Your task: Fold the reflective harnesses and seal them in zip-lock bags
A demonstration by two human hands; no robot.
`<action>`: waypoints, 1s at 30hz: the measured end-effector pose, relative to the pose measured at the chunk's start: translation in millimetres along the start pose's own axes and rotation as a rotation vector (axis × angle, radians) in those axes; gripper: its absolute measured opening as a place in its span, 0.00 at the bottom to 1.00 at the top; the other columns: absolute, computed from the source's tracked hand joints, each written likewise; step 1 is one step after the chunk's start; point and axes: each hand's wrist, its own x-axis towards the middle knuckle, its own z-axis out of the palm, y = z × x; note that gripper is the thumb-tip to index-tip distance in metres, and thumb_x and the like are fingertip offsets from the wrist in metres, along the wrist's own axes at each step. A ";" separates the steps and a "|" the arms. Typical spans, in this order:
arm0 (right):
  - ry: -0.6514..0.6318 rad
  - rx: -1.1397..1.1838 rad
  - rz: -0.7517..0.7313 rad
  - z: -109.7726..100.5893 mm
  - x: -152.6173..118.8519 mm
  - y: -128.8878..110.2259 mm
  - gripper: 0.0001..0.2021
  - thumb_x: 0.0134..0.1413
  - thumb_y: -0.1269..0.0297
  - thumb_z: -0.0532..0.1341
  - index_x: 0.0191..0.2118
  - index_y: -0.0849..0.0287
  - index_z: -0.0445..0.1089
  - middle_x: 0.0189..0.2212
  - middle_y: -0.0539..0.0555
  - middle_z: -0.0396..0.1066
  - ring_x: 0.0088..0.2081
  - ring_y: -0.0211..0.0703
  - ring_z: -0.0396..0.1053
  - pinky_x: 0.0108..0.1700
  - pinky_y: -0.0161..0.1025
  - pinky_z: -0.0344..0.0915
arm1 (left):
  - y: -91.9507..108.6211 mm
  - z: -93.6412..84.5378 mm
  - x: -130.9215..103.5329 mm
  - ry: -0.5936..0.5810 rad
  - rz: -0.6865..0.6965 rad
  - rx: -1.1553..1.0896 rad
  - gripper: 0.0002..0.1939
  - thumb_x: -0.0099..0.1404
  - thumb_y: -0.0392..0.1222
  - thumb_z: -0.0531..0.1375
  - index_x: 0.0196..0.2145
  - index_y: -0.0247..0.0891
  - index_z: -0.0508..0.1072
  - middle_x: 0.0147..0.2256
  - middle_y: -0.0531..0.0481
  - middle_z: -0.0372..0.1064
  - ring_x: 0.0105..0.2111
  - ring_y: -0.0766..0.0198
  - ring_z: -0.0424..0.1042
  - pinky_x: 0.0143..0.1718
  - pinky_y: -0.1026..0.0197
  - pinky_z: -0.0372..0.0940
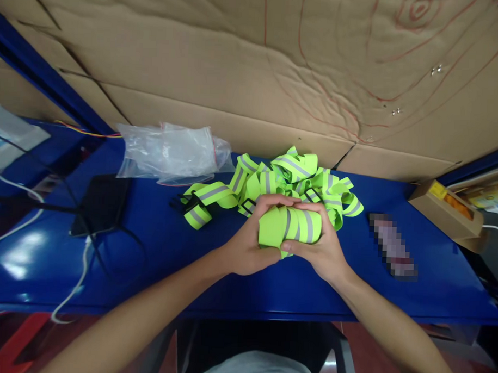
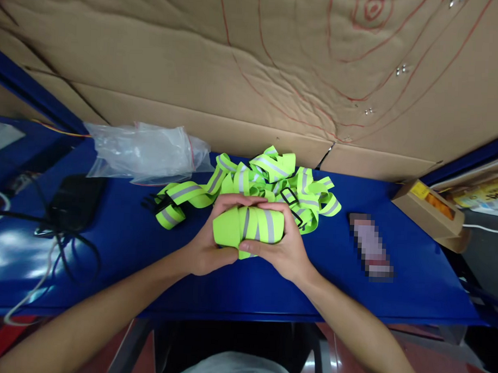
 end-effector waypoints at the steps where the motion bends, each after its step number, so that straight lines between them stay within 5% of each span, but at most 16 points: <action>1: 0.012 0.024 0.020 0.6 0.2 0.6 0.33 0.36 0.63 0.83 0.50 0.48 0.73 0.48 0.50 0.75 0.46 0.49 0.73 0.44 0.43 0.71 | -1.8 0.7 -0.1 -0.003 -0.003 0.022 0.38 0.58 0.35 0.69 0.63 0.47 0.63 0.61 0.42 0.63 0.63 0.47 0.66 0.62 0.44 0.64; 5: 0.066 0.158 0.093 -0.5 3.2 0.4 0.32 0.34 0.64 0.83 0.47 0.48 0.72 0.42 0.48 0.74 0.39 0.45 0.71 0.37 0.39 0.70 | -2.9 8.1 1.1 0.011 -0.066 0.108 0.40 0.55 0.32 0.67 0.63 0.47 0.62 0.58 0.44 0.63 0.57 0.51 0.68 0.56 0.49 0.68; 10: 0.209 0.155 0.048 -12.6 14.0 -6.2 0.34 0.30 0.63 0.83 0.46 0.47 0.70 0.39 0.47 0.72 0.36 0.44 0.70 0.35 0.41 0.70 | 16.6 -2.8 12.1 -0.088 -0.068 0.247 0.49 0.59 0.33 0.67 0.72 0.51 0.50 0.70 0.40 0.53 0.69 0.46 0.59 0.67 0.42 0.61; 12: 0.279 0.176 0.020 -19.6 20.3 -10.3 0.35 0.29 0.61 0.83 0.46 0.47 0.68 0.39 0.47 0.72 0.36 0.46 0.71 0.37 0.43 0.71 | 29.0 -29.1 20.5 -0.091 -0.060 0.341 0.44 0.65 0.40 0.66 0.73 0.52 0.50 0.74 0.41 0.50 0.72 0.46 0.56 0.67 0.41 0.61; 15: 0.348 0.225 -0.011 -27.4 27.7 -14.8 0.36 0.27 0.60 0.83 0.46 0.47 0.66 0.36 0.47 0.71 0.37 0.47 0.71 0.39 0.45 0.73 | 41.5 -87.2 34.3 0.167 -0.113 0.788 0.30 0.69 0.50 0.62 0.65 0.44 0.65 0.63 0.44 0.69 0.63 0.50 0.68 0.63 0.45 0.65; 18: 0.337 0.259 0.002 -28.8 30.3 -14.7 0.37 0.26 0.61 0.83 0.46 0.48 0.67 0.36 0.47 0.71 0.36 0.46 0.71 0.39 0.44 0.73 | 36.9 -137.8 43.4 0.393 -0.177 1.005 0.36 0.61 0.54 0.68 0.62 0.36 0.70 0.64 0.42 0.66 0.70 0.38 0.52 0.71 0.32 0.42; 20: 0.318 0.261 0.009 -26.9 30.2 -12.8 0.37 0.27 0.60 0.83 0.46 0.48 0.67 0.36 0.47 0.72 0.36 0.46 0.72 0.39 0.44 0.73 | 25.2 -153.2 44.6 0.576 -0.302 1.212 0.39 0.52 0.60 0.72 0.54 0.33 0.74 0.58 0.41 0.70 0.69 0.31 0.52 0.68 0.28 0.38; 25: 0.268 0.241 0.027 -21.3 29.3 -8.7 0.37 0.28 0.59 0.82 0.47 0.49 0.67 0.36 0.46 0.72 0.36 0.46 0.72 0.38 0.43 0.71 | 1.0 -142.3 40.7 0.667 -0.339 1.433 0.30 0.58 0.62 0.66 0.45 0.31 0.77 0.57 0.34 0.70 0.65 0.31 0.58 0.62 0.28 0.42; 30: 0.249 0.236 0.027 -19.5 28.7 -8.3 0.35 0.29 0.58 0.82 0.47 0.49 0.68 0.35 0.47 0.71 0.35 0.45 0.70 0.35 0.42 0.69 | 23.9 -120.7 52.5 0.627 -0.250 1.457 0.18 0.64 0.55 0.63 0.35 0.35 0.76 0.44 0.46 0.71 0.59 0.42 0.62 0.62 0.34 0.47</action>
